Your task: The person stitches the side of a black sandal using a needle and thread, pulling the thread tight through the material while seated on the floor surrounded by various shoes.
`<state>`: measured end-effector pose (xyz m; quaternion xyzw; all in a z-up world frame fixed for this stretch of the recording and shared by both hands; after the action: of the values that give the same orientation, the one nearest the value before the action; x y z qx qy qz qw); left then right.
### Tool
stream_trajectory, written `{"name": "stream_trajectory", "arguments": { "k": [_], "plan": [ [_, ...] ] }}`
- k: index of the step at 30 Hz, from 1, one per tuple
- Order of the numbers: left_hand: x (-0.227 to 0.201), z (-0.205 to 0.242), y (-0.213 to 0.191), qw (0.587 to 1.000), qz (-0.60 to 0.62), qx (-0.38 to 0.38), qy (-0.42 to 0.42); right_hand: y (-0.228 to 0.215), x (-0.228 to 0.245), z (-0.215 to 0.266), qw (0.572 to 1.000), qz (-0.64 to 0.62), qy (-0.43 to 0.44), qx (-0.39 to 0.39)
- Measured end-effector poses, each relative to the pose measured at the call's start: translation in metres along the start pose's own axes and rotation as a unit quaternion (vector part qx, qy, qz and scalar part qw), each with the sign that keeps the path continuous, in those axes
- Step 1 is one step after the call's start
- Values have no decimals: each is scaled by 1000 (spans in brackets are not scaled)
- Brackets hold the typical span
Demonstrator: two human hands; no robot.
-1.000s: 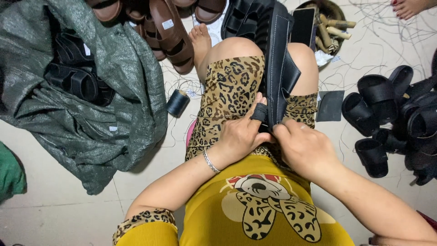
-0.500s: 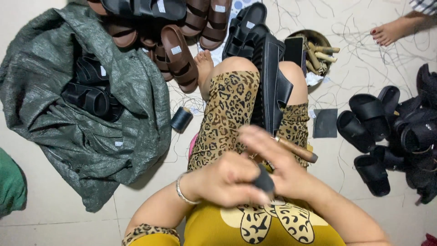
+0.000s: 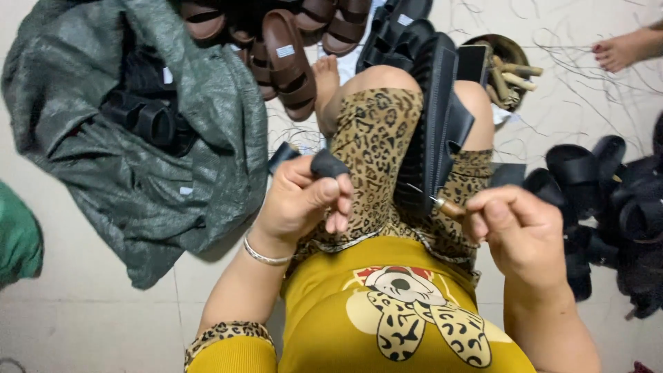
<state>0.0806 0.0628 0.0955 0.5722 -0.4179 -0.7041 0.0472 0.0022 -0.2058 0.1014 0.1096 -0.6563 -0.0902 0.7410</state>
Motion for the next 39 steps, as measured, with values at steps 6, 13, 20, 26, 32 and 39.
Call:
{"name": "stream_trajectory", "arguments": {
  "k": [6, 13, 20, 26, 32, 39],
  "plan": [
    [-22, 20, 6, 996, 85, 40, 3, 32, -21, -6, 988, 131, 77, -20],
    [-34, 17, 19, 993, -50, 99, -52, 121, -36, -25, 930, 231, -71, 277],
    [7, 15, -192, 934, -107, -340, 28, 86, -66, -18, 955, 204, 104, 189],
    [131, 18, -265, 833, -256, -392, -296, 76, -97, -7, 923, 239, 258, 154],
    [232, 8, -307, 800, -285, -347, -399, 91, -87, -27, 921, 274, 215, 171],
    [178, 7, -261, 788, -288, -344, -422, 96, -87, -36, 932, 280, 150, 172]
  ]
}}
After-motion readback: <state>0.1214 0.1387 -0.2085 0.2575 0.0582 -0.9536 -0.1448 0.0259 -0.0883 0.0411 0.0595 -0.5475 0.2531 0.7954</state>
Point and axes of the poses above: each hand's wrist, its own z-axis away from the middle knuckle, its own y-axis out of the palm, x = y × z, the point moved 6 cm from there along -z, towards the middle knuckle, and after that the axes turned 10 degrees about -z, right-handed, at the moved point
